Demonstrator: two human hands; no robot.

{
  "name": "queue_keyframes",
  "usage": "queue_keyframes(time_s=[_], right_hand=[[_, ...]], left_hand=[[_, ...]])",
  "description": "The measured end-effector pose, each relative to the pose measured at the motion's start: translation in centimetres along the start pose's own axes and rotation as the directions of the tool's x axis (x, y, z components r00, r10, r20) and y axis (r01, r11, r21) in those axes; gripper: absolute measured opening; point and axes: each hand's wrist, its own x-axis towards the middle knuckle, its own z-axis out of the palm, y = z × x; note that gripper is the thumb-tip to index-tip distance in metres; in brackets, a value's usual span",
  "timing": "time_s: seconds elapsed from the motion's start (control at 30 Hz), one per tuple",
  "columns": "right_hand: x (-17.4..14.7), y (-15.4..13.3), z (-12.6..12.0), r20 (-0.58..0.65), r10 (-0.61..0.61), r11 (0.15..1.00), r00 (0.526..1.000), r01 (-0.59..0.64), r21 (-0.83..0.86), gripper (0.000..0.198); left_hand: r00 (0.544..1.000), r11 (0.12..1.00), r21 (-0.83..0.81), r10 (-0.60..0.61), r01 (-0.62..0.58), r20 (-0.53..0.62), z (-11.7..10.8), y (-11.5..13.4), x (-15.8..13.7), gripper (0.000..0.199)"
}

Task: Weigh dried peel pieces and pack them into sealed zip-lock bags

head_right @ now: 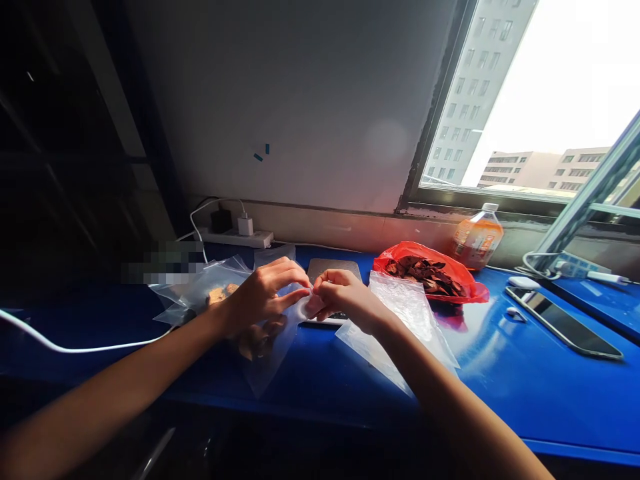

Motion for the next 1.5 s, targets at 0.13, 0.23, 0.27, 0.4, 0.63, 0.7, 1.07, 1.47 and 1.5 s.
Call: queue_keyframes(time_s=[0.13, 0.23, 0.27, 0.4, 0.63, 0.7, 1.07, 1.47, 1.5], right_hand=[[-0.1, -0.1, 0.2, 0.003, 0.016, 0.998, 1.0, -0.016, -0.055, 0.007], [0.0, -0.1, 0.4, -0.003, 0.024, 0.996, 1.0, -0.025, -0.085, 0.008], [0.0, -0.1, 0.4, -0.009, 0.022, 0.996, 1.0, -0.023, -0.09, 0.008], [0.1, 0.2, 0.4, -0.016, 0.011, 0.996, 1.0, -0.013, -0.083, 0.013], [0.4, 0.8, 0.3, 0.023, 0.05, 0.997, 0.999, -0.048, -0.054, 0.015], [0.3, 0.7, 0.3, 0.021, 0.053, 0.996, 0.998, -0.052, -0.071, 0.016], [-0.1, -0.1, 0.1, -0.003, -0.071, 0.872, 0.997, 0.061, -0.485, 0.019], [-0.5, -0.8, -0.5, 0.037, -0.057, 0.854, 0.998, 0.068, -0.516, 0.02], [-0.5, -0.7, -0.5, 0.027, -0.056, 0.862, 0.998, 0.062, -0.503, 0.019]], left_hand=[[1.0, 0.999, 0.034, 0.027, -0.028, 0.012, 0.0, 0.0, 0.0, 0.008], [0.999, 0.998, 0.047, 0.036, -0.036, 0.012, 0.0, 0.0, 0.0, 0.006], [0.999, 0.998, 0.047, 0.038, -0.039, 0.011, 0.0, 0.1, 0.1, 0.006], [0.998, 0.997, 0.04, 0.063, -0.063, 0.001, -0.1, 0.2, 0.1, 0.006], [0.996, 0.994, 0.055, 0.09, -0.091, 0.022, 0.1, 0.1, 0.1, 0.009], [0.996, 0.995, 0.075, 0.061, -0.066, 0.06, 0.1, 0.0, 0.0, 0.006], [0.992, 0.984, 0.155, 0.07, -0.085, 0.1, 0.5, -0.2, -0.1, 0.013], [0.992, 0.991, 0.065, 0.11, -0.115, 0.067, 0.5, -0.2, -0.1, 0.008], [0.992, 0.992, 0.057, 0.105, -0.109, 0.068, 0.5, -0.2, -0.1, 0.007]])
